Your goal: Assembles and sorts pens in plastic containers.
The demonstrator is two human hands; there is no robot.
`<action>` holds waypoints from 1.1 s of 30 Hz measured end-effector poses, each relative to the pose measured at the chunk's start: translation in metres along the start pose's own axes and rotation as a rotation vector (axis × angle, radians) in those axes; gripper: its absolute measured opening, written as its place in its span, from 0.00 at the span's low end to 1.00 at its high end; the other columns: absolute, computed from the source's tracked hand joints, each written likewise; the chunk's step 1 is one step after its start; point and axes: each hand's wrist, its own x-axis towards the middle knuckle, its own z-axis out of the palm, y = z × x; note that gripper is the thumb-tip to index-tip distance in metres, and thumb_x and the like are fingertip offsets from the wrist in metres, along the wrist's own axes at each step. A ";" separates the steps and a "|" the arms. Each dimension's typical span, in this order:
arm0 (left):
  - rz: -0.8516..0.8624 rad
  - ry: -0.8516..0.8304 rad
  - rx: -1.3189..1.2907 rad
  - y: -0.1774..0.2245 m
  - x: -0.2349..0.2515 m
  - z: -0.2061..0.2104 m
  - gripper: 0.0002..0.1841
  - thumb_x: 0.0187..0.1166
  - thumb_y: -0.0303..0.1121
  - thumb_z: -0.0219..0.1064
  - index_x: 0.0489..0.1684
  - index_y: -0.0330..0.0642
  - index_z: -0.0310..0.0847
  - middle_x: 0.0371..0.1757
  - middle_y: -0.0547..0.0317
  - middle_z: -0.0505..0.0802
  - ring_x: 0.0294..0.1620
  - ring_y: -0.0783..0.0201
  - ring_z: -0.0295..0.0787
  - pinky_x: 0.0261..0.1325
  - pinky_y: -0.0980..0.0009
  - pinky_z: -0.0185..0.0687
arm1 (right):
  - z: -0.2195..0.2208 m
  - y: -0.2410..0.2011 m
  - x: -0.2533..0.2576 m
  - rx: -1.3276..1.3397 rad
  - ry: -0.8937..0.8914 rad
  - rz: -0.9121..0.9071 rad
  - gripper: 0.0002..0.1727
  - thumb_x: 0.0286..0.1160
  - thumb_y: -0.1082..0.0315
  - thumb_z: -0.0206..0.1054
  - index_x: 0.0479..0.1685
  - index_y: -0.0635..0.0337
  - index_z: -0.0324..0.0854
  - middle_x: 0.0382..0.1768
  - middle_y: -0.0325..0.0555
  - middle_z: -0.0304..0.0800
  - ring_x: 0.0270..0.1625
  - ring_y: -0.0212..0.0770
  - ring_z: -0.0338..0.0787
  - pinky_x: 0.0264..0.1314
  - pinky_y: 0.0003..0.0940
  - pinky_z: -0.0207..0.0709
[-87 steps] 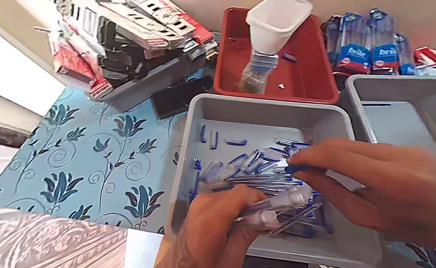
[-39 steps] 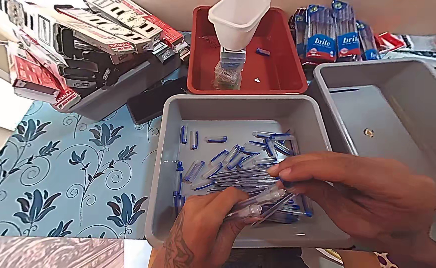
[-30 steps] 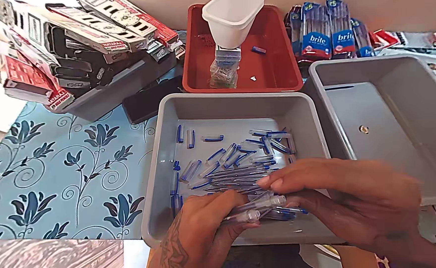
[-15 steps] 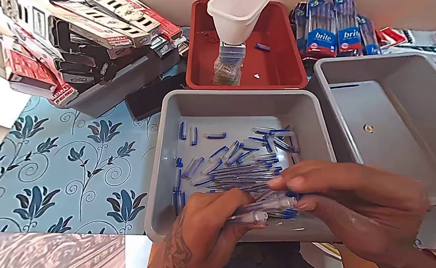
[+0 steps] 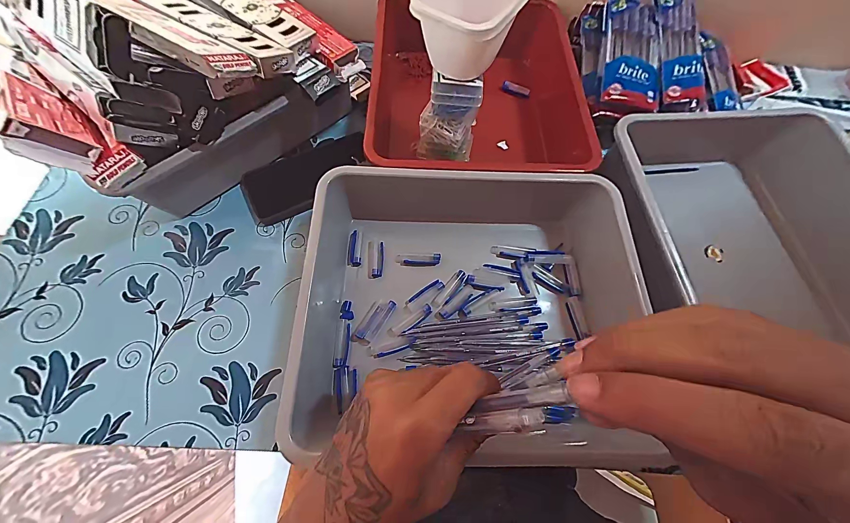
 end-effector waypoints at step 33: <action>-0.037 -0.020 -0.127 0.007 -0.003 -0.005 0.21 0.93 0.45 0.51 0.40 0.36 0.76 0.24 0.56 0.81 0.26 0.77 0.77 0.31 0.87 0.69 | 0.007 0.002 -0.010 0.181 0.043 0.176 0.12 0.85 0.58 0.65 0.46 0.59 0.81 0.41 0.35 0.94 0.49 0.19 0.92 0.52 0.11 0.85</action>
